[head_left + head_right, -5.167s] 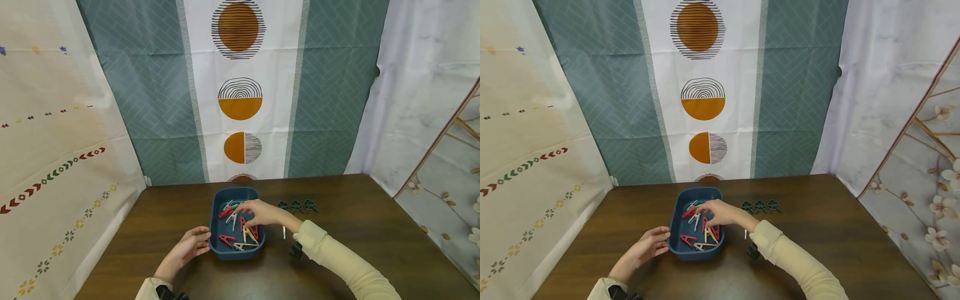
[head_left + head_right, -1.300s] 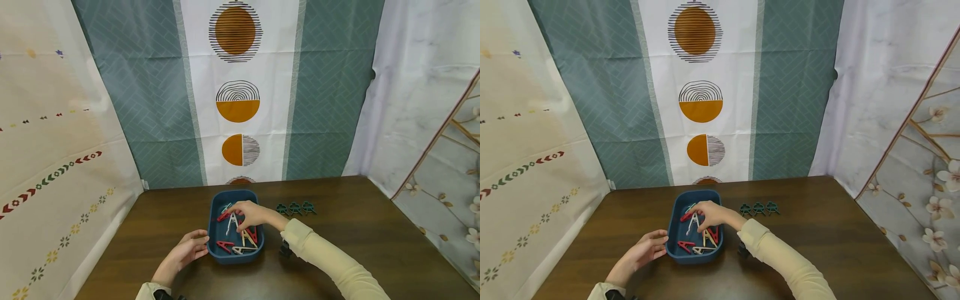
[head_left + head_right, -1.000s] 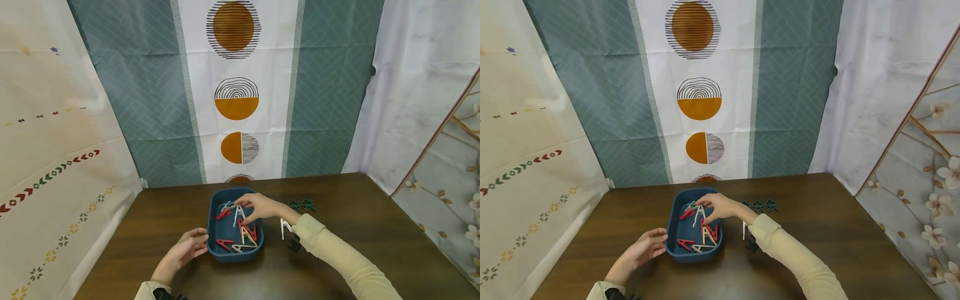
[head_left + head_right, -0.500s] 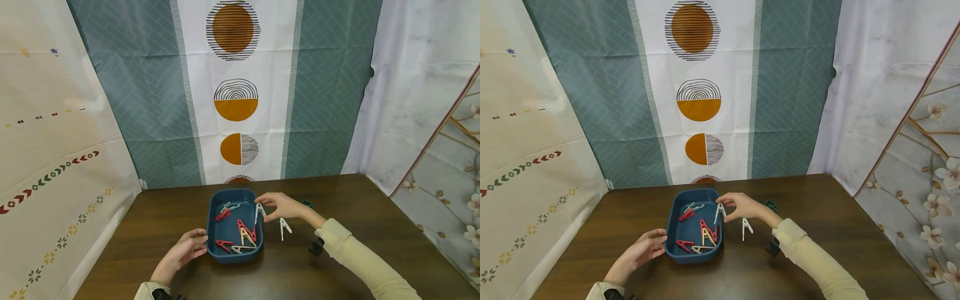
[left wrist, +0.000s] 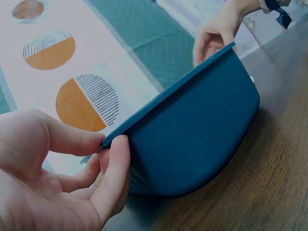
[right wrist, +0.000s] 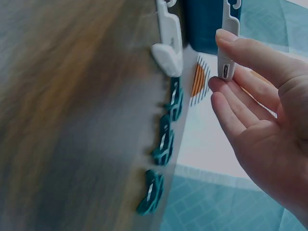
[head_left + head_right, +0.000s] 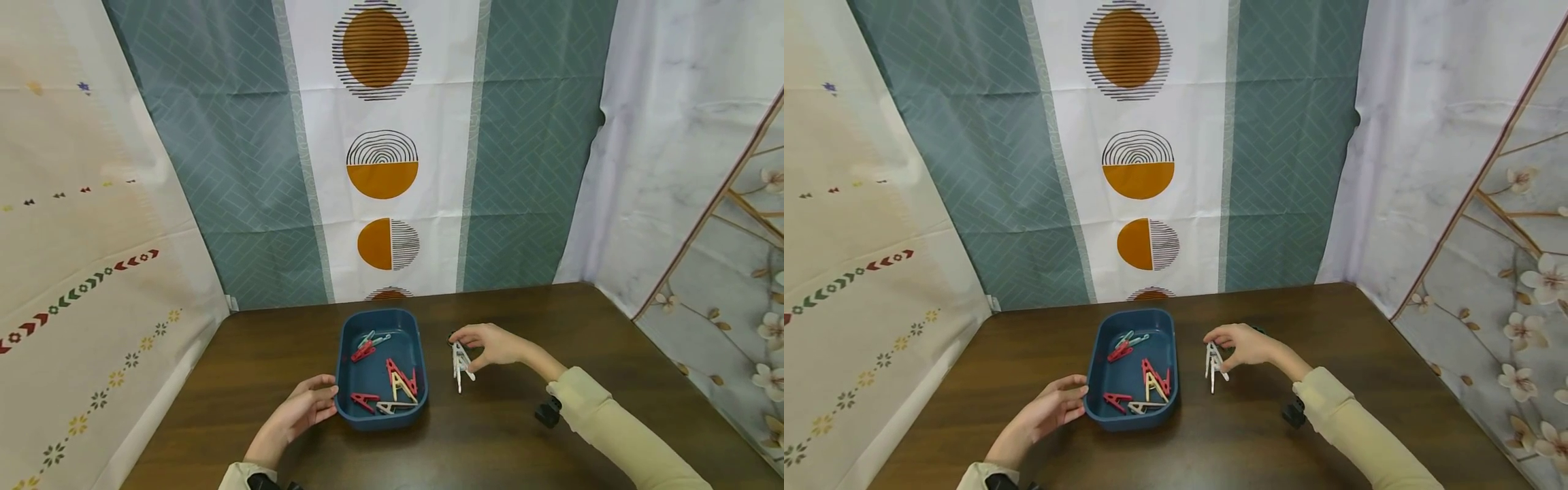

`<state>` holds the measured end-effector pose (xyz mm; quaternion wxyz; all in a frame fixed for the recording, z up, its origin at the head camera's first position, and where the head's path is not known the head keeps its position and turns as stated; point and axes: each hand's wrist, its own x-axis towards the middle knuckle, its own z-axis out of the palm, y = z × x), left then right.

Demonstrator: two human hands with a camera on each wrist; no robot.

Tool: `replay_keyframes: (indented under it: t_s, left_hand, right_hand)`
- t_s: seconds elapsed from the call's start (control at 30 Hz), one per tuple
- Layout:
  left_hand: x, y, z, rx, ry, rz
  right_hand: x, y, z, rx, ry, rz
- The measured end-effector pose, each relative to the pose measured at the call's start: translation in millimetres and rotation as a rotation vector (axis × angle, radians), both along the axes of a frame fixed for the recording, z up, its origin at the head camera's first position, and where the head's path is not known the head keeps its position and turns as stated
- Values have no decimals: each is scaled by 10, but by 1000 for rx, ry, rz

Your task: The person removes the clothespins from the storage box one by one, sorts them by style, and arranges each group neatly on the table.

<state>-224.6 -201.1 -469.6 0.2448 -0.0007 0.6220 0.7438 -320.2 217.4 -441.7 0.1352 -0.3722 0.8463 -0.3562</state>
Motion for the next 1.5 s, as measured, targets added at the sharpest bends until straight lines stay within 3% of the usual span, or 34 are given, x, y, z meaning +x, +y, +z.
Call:
replay_keyframes:
  t_s: [0.43,0.87,1.2,1.5]
  left_hand:
    - [5,-20,-16,6,10,-28]
    - [9,-24,-30,19,18,-40]
    - [16,-18,-19,15,15,-25]
    - [23,-10,-7,20,13,-23]
  right_hand:
    - [39,326,-148,115,-51,-62]
    - [21,345,-221,152,-23,-92]
    - [43,248,-108,167,62,-66]
    - [78,-88,29,67,160,-9]
